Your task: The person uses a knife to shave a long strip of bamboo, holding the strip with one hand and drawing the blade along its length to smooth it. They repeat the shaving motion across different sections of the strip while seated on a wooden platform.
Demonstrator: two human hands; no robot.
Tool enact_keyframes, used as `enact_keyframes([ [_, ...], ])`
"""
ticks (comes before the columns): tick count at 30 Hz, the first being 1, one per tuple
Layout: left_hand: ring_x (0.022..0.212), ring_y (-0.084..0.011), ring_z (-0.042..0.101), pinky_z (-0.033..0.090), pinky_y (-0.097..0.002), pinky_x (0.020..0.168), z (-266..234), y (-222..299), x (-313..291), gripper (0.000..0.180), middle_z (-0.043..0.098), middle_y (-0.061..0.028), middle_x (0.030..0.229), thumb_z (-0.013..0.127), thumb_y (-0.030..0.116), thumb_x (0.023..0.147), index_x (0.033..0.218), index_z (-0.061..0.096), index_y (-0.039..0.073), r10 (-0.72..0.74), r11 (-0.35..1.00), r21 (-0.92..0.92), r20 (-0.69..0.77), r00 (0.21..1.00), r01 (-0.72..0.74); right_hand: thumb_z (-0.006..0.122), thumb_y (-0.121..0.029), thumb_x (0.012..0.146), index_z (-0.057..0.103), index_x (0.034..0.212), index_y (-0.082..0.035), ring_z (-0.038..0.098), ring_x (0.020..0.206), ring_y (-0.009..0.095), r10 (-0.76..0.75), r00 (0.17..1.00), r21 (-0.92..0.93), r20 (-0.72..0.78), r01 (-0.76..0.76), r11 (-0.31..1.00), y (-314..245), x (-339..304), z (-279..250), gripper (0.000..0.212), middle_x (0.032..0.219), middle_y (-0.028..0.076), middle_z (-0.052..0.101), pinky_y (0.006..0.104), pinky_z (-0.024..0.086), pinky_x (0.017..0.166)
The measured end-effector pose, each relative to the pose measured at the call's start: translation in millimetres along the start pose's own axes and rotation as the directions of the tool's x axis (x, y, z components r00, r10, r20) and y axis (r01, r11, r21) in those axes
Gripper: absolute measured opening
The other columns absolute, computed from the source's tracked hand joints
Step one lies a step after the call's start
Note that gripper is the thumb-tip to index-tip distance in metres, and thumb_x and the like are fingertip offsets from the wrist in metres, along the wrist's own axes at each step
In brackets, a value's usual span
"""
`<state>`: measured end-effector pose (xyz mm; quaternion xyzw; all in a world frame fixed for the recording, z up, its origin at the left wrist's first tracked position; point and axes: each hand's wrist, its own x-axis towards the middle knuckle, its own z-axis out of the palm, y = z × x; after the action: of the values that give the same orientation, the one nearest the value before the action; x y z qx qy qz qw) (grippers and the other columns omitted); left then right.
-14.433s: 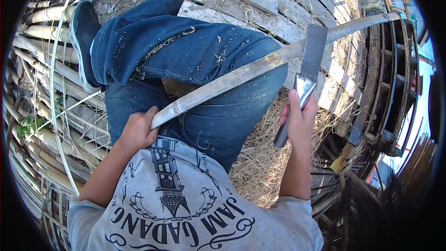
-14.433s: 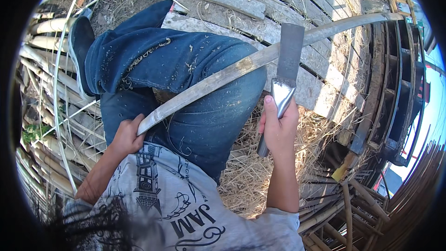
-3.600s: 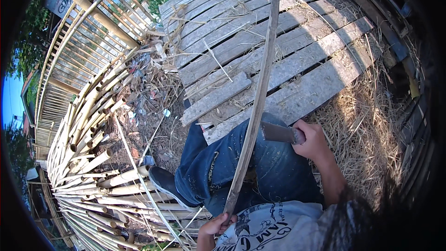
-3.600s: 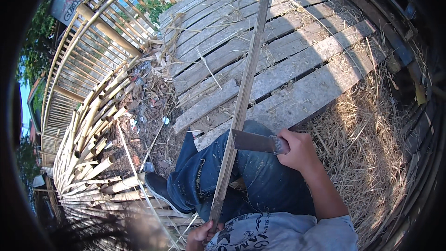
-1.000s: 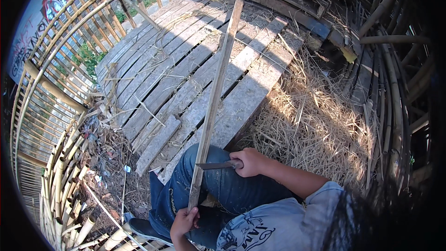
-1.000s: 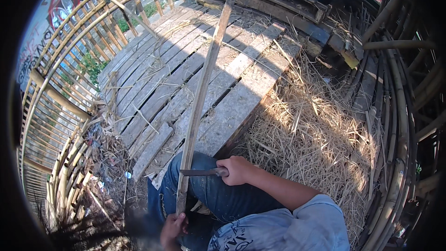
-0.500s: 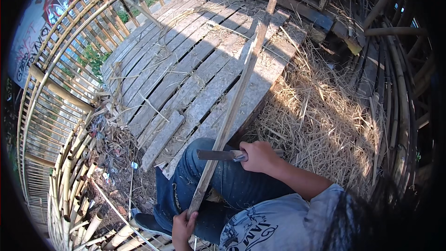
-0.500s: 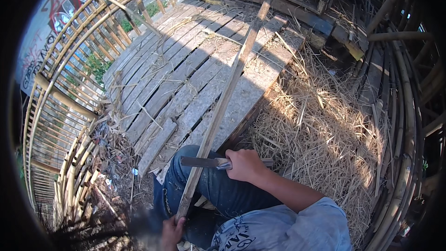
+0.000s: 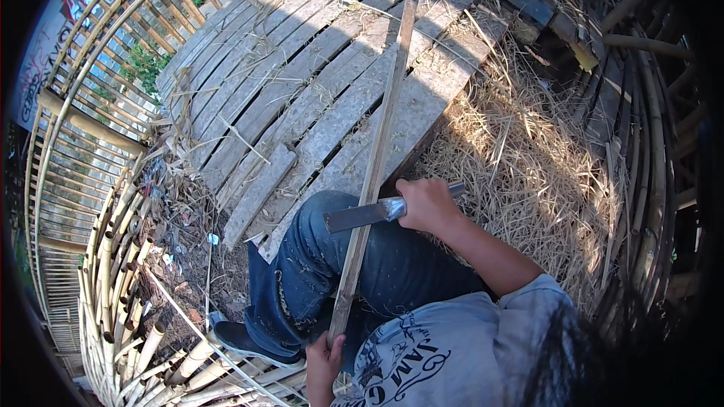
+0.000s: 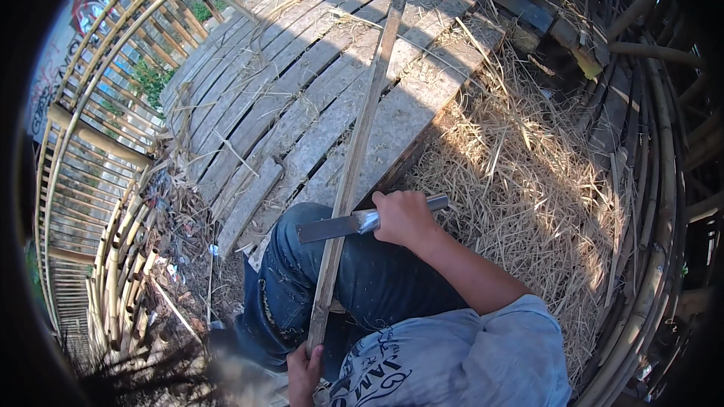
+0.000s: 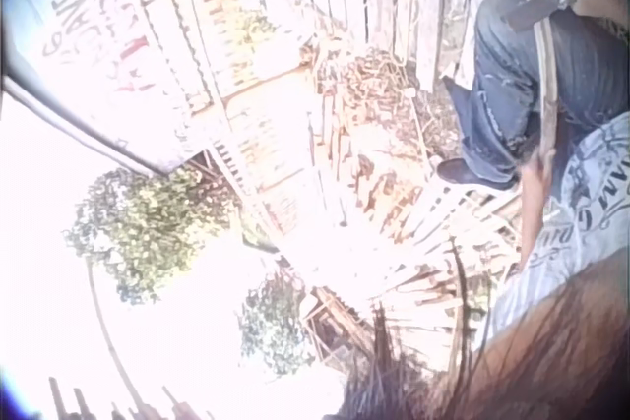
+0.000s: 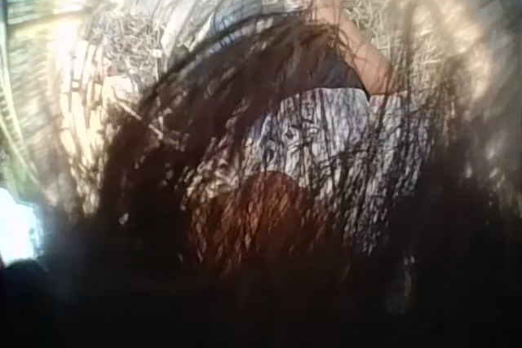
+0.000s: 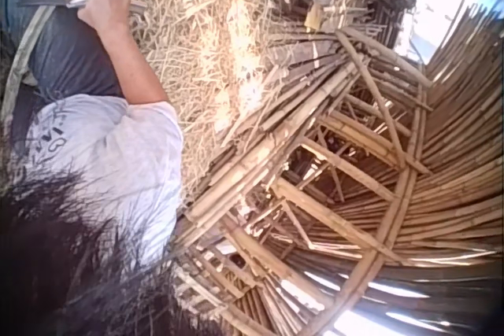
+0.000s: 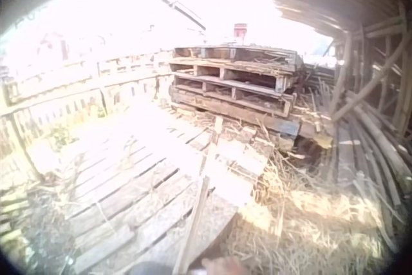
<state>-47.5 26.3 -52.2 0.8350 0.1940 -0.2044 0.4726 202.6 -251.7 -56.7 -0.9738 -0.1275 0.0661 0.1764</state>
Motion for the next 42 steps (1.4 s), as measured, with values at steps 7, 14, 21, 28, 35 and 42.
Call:
enact_keyframes([
  [7,0.043,-0.0114,0.050,0.038,-0.0295,0.043,3.0,-9.0,-6.2,0.032,0.051,-0.0063,0.048,0.065,0.025,0.091,0.076,0.059,-0.003,-0.054,0.996,-0.064,0.010,0.998,0.055,0.059,-0.019,0.074,0.066,0.091,-0.005,0.067,0.076,0.037,0.396,0.908,0.044,-0.138,-0.394,0.918,70.0,30.0,-40.4,0.023,0.078,0.019,0.067,0.0465,0.053,0.073],
  [14,0.044,-0.0108,0.048,0.038,-0.0296,0.044,4.7,-10.1,-1.0,0.030,0.051,-0.0063,0.049,0.066,0.023,0.090,0.075,0.059,-0.003,-0.047,0.999,-0.009,-0.002,0.999,0.047,0.061,-0.016,0.072,0.062,0.083,-0.005,0.065,0.070,0.040,0.164,0.985,0.195,-0.049,-0.152,0.969,17.3,-11.7,-10.5,0.016,0.071,0.021,0.064,0.0497,0.052,0.067],
  [21,0.048,-0.0068,0.046,0.037,-0.0270,0.045,10.6,-9.9,-5.7,0.031,0.051,-0.0006,0.054,0.063,0.025,0.092,0.078,0.058,-0.002,-0.044,0.999,-0.033,0.005,0.999,0.044,0.065,-0.018,0.067,0.063,0.082,-0.005,0.066,0.071,0.038,0.095,0.995,0.122,0.008,-0.095,0.988,3.3,1.3,-6.2,0.020,0.071,0.020,0.065,0.0483,0.052,0.066],
  [28,0.043,-0.0125,0.044,0.036,-0.0322,0.043,24.4,-12.7,-9.8,0.034,0.049,-0.0122,0.049,0.065,0.026,0.091,0.077,0.058,-0.004,0.013,1.000,-0.015,-0.070,0.997,-0.014,0.065,-0.021,0.064,0.063,0.080,-0.008,0.065,0.068,0.039,0.017,0.999,0.023,-0.041,-0.016,1.000,10.8,14.8,-1.5,0.021,0.066,0.018,0.064,0.0493,0.050,0.065],
  [35,0.044,-0.0116,0.044,0.036,-0.0325,0.043,25.7,-18.8,-11.8,0.033,0.049,-0.0133,0.049,0.066,0.025,0.090,0.078,0.059,-0.004,0.093,0.996,0.023,-0.117,0.989,-0.091,0.062,-0.017,0.069,0.066,0.082,-0.005,0.067,0.074,0.038,0.216,0.959,-0.032,-0.183,-0.225,0.974,50.3,56.0,-34.2,0.019,0.075,0.020,0.067,0.0477,0.052,0.071],
  [42,0.043,-0.0134,0.047,0.038,-0.0321,0.044,34.9,-10.3,-9.5,0.029,0.050,-0.0121,0.049,0.065,0.021,0.090,0.077,0.060,-0.004,0.041,0.997,-0.058,-0.104,0.994,-0.047,0.061,-0.016,0.071,0.065,0.088,-0.003,0.067,0.072,0.038,0.173,0.976,0.072,-0.131,-0.164,0.984,19.0,28.1,-15.9,0.022,0.075,0.020,0.067,0.0468,0.054,0.069],
])
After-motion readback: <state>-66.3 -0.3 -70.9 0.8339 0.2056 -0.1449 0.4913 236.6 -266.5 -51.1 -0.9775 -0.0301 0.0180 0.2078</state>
